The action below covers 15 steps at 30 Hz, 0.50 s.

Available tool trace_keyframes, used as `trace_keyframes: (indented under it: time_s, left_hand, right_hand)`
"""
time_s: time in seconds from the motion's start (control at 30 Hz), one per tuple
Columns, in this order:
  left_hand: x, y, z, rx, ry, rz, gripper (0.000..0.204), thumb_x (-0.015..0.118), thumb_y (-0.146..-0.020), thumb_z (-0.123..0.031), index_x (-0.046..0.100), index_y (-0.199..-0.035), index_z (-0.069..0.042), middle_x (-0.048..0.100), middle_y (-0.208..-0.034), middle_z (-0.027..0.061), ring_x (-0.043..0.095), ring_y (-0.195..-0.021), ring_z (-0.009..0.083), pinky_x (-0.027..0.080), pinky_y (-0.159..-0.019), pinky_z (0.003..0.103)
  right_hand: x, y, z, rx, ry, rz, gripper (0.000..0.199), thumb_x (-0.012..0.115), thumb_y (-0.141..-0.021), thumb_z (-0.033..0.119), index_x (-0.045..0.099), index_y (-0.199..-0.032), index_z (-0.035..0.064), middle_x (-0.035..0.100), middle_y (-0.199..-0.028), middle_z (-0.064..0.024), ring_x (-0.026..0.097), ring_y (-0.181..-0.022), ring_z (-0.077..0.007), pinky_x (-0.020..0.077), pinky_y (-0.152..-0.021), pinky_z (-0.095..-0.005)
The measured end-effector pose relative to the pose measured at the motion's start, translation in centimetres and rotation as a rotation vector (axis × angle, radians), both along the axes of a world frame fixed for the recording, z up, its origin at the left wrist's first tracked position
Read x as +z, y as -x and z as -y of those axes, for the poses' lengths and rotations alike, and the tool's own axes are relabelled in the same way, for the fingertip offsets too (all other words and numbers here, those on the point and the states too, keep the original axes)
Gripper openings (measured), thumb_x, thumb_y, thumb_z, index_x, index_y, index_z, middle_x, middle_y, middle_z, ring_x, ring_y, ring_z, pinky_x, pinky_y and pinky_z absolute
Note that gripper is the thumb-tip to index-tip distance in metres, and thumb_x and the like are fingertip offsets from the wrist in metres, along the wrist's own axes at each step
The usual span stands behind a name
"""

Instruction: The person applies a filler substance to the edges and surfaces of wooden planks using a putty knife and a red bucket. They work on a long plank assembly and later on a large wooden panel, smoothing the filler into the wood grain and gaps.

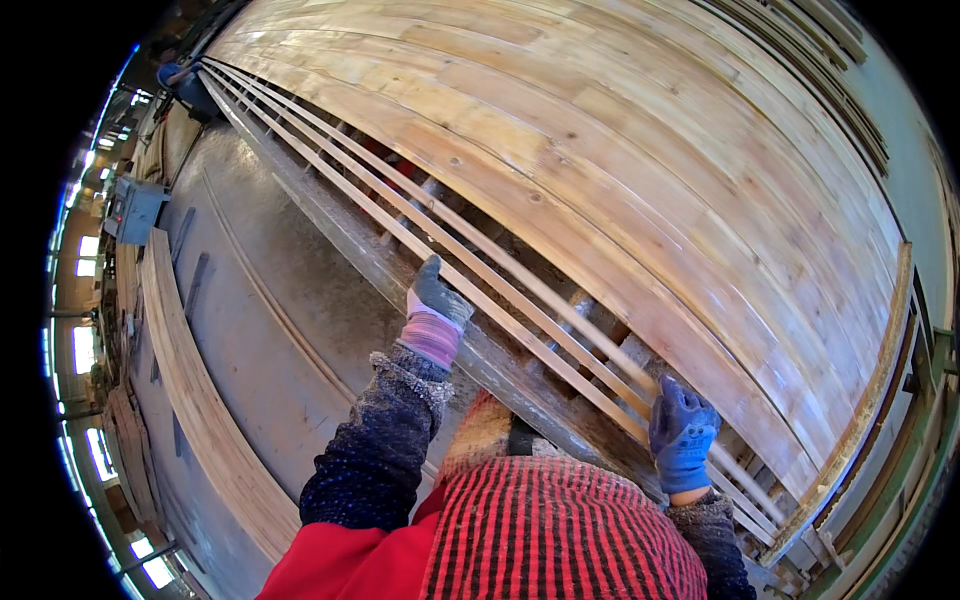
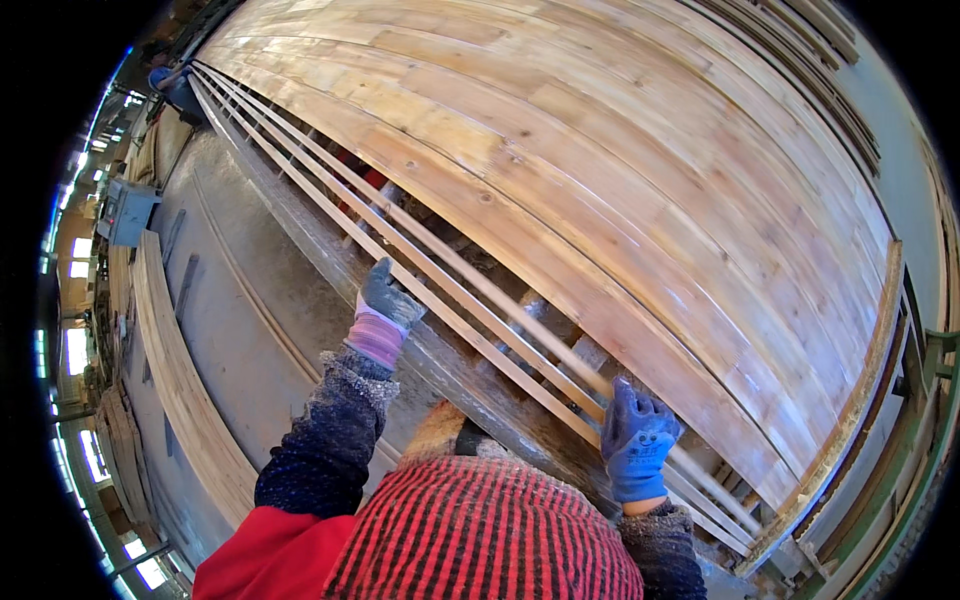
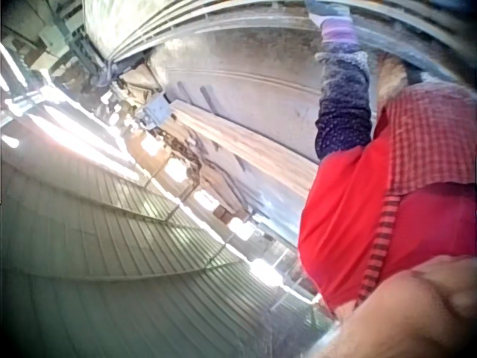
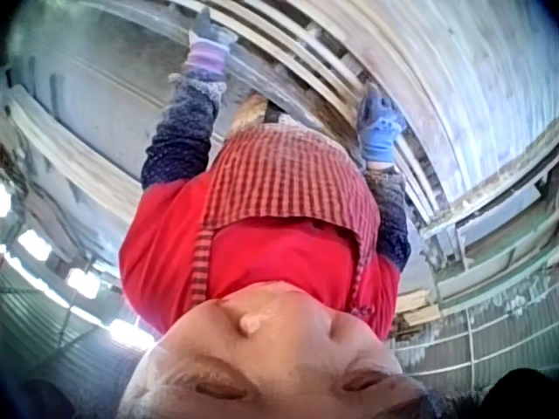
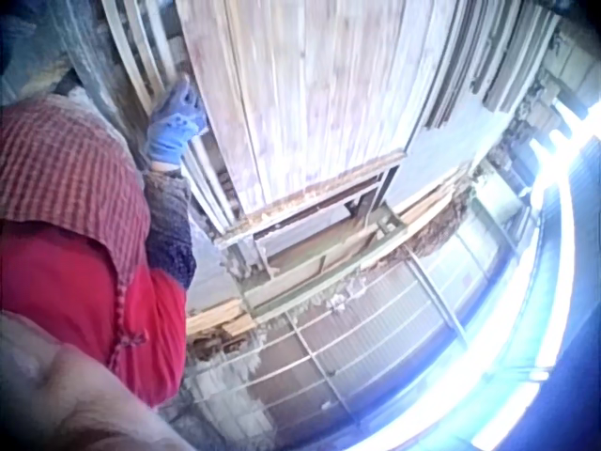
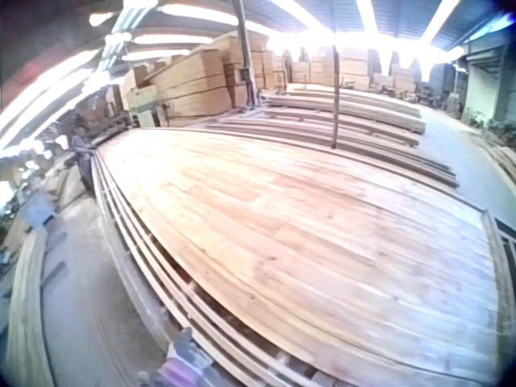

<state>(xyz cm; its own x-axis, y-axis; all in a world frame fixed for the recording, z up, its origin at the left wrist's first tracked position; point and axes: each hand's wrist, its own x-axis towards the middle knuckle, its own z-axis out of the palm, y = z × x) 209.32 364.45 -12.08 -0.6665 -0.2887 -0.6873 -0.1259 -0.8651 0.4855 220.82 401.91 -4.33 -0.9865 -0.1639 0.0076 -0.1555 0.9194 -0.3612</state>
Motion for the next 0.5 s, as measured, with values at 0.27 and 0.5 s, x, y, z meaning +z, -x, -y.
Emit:
trace_keyframes:
  time_s: [0.27, 0.5]
  left_hand:
    - [0.8, 0.1, -0.4, 0.052, 0.026, 0.103, 0.033, 0.06, -0.092, -0.032, 0.057, -0.116, -0.01, 0.061, -0.102, 0.0085, 0.059, -0.088, 0.0241, 0.051, -0.075, 0.046]
    - [1.1, 0.0, -0.2, 0.057, 0.043, 0.158, 0.032, 0.063, -0.089, -0.033, 0.058, -0.111, -0.011, 0.057, -0.092, 0.008, 0.055, -0.078, 0.0237, 0.043, -0.064, 0.044]
  right_hand:
    - [-2.6, -0.2, -1.8, -0.005, 0.114, 0.101, 0.028, 0.062, -0.082, 0.015, 0.067, -0.109, 0.0116, 0.066, -0.08, -0.0177, 0.063, -0.071, -0.0349, 0.0489, -0.065, -0.0427]
    - [0.0, 1.3, -1.0, 0.102, 0.039, 0.035, 0.017, 0.063, -0.074, 0.013, 0.067, -0.091, 0.0109, 0.064, -0.072, -0.0169, 0.062, -0.064, -0.0335, 0.0463, -0.056, -0.0427]
